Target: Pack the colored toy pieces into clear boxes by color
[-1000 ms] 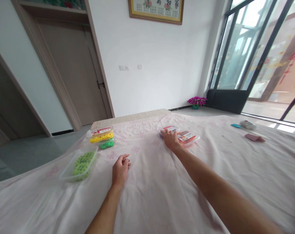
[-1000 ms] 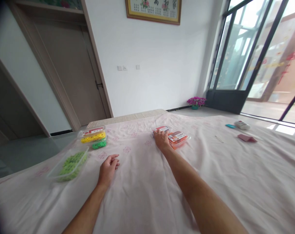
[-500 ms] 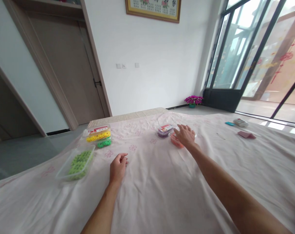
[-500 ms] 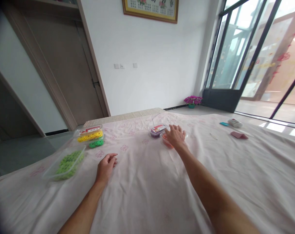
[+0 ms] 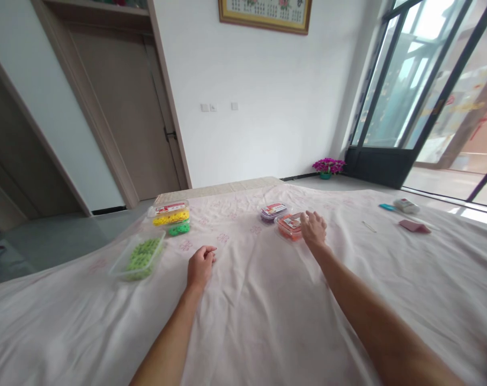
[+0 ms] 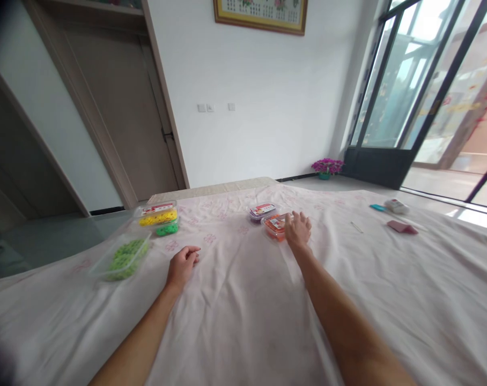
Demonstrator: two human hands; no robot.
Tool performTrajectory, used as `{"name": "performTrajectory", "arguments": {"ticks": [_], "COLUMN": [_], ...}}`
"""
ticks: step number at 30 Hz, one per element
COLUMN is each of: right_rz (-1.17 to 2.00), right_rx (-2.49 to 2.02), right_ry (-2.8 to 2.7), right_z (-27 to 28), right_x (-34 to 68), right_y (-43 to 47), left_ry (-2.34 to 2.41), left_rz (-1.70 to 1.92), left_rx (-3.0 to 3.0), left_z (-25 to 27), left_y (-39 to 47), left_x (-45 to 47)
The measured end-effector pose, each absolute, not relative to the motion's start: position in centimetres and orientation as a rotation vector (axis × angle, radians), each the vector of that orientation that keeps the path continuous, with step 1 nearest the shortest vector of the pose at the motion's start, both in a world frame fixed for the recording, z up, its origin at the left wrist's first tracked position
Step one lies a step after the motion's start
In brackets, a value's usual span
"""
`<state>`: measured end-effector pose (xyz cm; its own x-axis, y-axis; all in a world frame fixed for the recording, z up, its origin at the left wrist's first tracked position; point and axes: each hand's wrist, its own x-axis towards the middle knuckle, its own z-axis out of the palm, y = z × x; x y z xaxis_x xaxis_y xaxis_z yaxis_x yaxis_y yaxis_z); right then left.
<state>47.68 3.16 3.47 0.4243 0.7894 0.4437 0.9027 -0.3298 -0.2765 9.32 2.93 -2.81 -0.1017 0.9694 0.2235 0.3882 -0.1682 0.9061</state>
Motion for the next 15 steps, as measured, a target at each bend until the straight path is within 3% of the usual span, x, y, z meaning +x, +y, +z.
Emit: {"name": "performTrajectory", "arguments": {"ticks": [3,7,15], "right_rz": [-0.417,-0.314,-0.09], "right_rx": [-1.91,-1.514,-1.57], "right_ry": [-1.216,-1.668,-2.007], "right_z": [3.1,1.7,0.2], "right_x": [45.9,42.2,40.1], "right_y": [1.2,-1.1,-1.2], "left_ry": [1.512,1.527,1.955], "left_rz": [1.261,1.337,1.534], "left_rx": [1.573,1.552,1.942], "left_z": [-2.7,-2.2,1.8], "left_y": [2.8,2.7,4.4], "left_x": [9.5,9.7,4.6]}}
